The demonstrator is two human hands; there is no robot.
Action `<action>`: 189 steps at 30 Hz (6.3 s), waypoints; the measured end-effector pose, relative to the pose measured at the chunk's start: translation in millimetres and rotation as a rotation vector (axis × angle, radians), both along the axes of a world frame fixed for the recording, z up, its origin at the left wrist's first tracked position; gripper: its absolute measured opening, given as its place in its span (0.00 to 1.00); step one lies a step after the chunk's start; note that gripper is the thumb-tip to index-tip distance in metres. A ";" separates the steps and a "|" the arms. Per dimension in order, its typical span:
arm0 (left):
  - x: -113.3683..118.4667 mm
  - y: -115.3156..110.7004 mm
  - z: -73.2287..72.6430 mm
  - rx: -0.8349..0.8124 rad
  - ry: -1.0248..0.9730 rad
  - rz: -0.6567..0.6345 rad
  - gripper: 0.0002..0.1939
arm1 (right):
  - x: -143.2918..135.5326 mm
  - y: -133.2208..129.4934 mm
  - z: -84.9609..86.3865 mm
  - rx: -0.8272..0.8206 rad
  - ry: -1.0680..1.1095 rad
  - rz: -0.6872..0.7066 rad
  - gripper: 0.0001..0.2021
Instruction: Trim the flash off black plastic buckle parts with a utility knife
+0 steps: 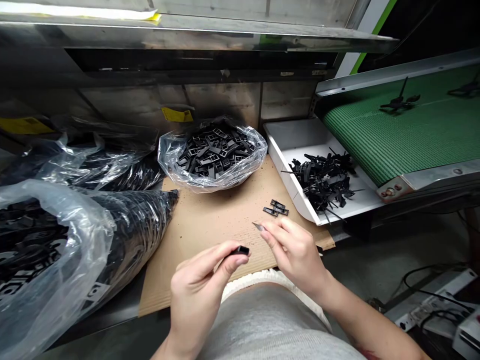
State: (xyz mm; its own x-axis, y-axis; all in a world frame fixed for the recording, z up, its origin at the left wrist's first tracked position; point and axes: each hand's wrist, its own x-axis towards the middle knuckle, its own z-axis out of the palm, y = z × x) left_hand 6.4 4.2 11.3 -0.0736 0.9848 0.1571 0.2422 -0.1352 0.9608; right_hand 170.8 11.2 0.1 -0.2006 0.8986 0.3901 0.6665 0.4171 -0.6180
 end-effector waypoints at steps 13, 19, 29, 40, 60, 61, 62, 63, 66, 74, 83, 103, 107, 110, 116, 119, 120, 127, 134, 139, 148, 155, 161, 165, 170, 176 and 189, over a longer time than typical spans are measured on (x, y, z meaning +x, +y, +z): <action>2.1 1.7 1.1 0.070 0.100 -0.005 0.09 | -7.3 -7.9 13.9 0.038 -0.026 0.144 0.13; 2.1 -1.0 2.9 0.037 0.092 -0.029 0.04 | -5.3 -1.4 6.2 -0.028 0.006 0.056 0.12; 2.0 6.0 -1.2 -0.219 -0.272 -0.169 0.04 | -0.1 8.5 16.8 -0.418 0.599 0.193 0.09; 3.3 6.8 -9.0 -0.312 -0.369 -0.182 0.05 | -7.9 24.6 -3.5 -0.681 0.879 0.208 0.16; 6.0 107.5 -54.9 0.243 0.619 -0.232 0.15 | 37.9 65.2 -119.4 -0.576 -0.132 -0.483 0.16; 3.9 99.8 -62.8 0.237 0.618 -0.244 0.15 | 34.7 66.7 -119.8 -0.586 -0.137 -0.473 0.15; 1.0 93.6 -69.4 0.233 0.620 -0.253 0.15 | 31.4 68.6 -120.1 -0.598 -0.137 -0.463 0.14; -2.3 88.5 -74.6 0.233 0.624 -0.259 0.14 | 28.2 70.7 -120.1 -0.611 -0.131 -0.454 0.14; -11.9 75.8 -83.7 0.259 0.649 -0.255 0.13 | 21.3 74.8 -114.6 -0.649 -0.070 -0.419 0.12; -5.1 47.4 -60.7 0.589 0.695 -0.356 0.11 | 15.8 45.1 -45.4 -0.912 0.387 0.071 0.13; 1.5 28.5 -25.9 0.720 0.555 -0.398 0.14 | 9.7 24.9 -15.0 -1.010 0.783 0.231 0.21; 6.0 16.4 -8.5 0.037 0.058 -0.069 0.10 | 2.0 -7.3 4.3 0.061 0.211 -0.020 0.09; 5.5 15.2 -12.6 0.128 0.171 -0.081 0.08 | 5.3 -3.0 8.8 -0.277 0.465 0.010 0.09; 7.7 14.9 -9.8 0.161 0.190 -0.151 0.09 | 2.7 3.4 10.3 -0.475 0.571 0.039 0.07; 6.5 13.1 -4.5 0.211 0.162 -0.286 0.07 | 2.2 9.1 7.9 -0.317 0.429 0.020 0.09; 4.2 11.5 -6.6 0.418 0.280 -0.175 0.10 | 4.9 1.3 9.1 -0.195 0.249 -0.039 0.16; 3.5 11.0 -7.3 0.468 0.318 -0.151 0.11 | 5.6 -2.3 10.2 -0.154 0.193 -0.042 0.17; 3.6 8.7 -7.5 0.530 0.395 -0.122 0.09 | 4.2 -14.3 16.4 0.105 -0.009 -0.076 0.11; 3.9 7.5 -9.5 0.630 0.461 -0.117 0.15 | 1.8 -12.3 19.6 0.126 -0.056 -0.065 0.11; 5.8 6.9 -8.7 0.645 0.469 -0.097 0.15 | 1.4 -12.1 20.5 0.114 -0.078 -0.075 0.12; 7.3 7.7 -7.1 0.651 0.486 -0.083 0.15 | 2.5 -11.5 20.2 0.137 -0.094 -0.079 0.11; 4.9 10.3 -9.0 0.672 0.505 -0.080 0.16 | 2.4 -9.3 20.6 0.129 -0.095 -0.093 0.11; 2.1 13.1 -14.1 0.705 0.510 -0.088 0.18 | -2.1 -9.0 19.7 0.097 -0.097 -0.091 0.12; 2.2 11.1 -13.6 0.706 0.511 -0.083 0.15 | 4.7 1.5 12.0 0.115 -0.129 -0.161 0.12; 2.2 8.2 -11.7 0.704 0.482 -0.049 0.13 | 27.0 17.0 6.9 -0.008 0.040 -0.262 0.10; 3.7 11.3 -13.7 0.683 0.457 -0.080 0.11 | 17.6 10.3 20.5 -0.228 0.366 -0.062 0.09; 4.0 7.8 -12.5 0.644 0.442 -0.116 0.10 | 2.7 27.6 21.8 -0.430 0.529 -0.002 0.15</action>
State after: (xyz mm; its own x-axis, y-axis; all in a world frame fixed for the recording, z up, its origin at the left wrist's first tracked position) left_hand 10.4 12.0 -1.2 0.2264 0.6878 0.6896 0.5333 -0.6800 0.5031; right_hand 173.5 38.7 21.8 -0.0794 0.9959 0.0435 0.2297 0.0608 -0.9714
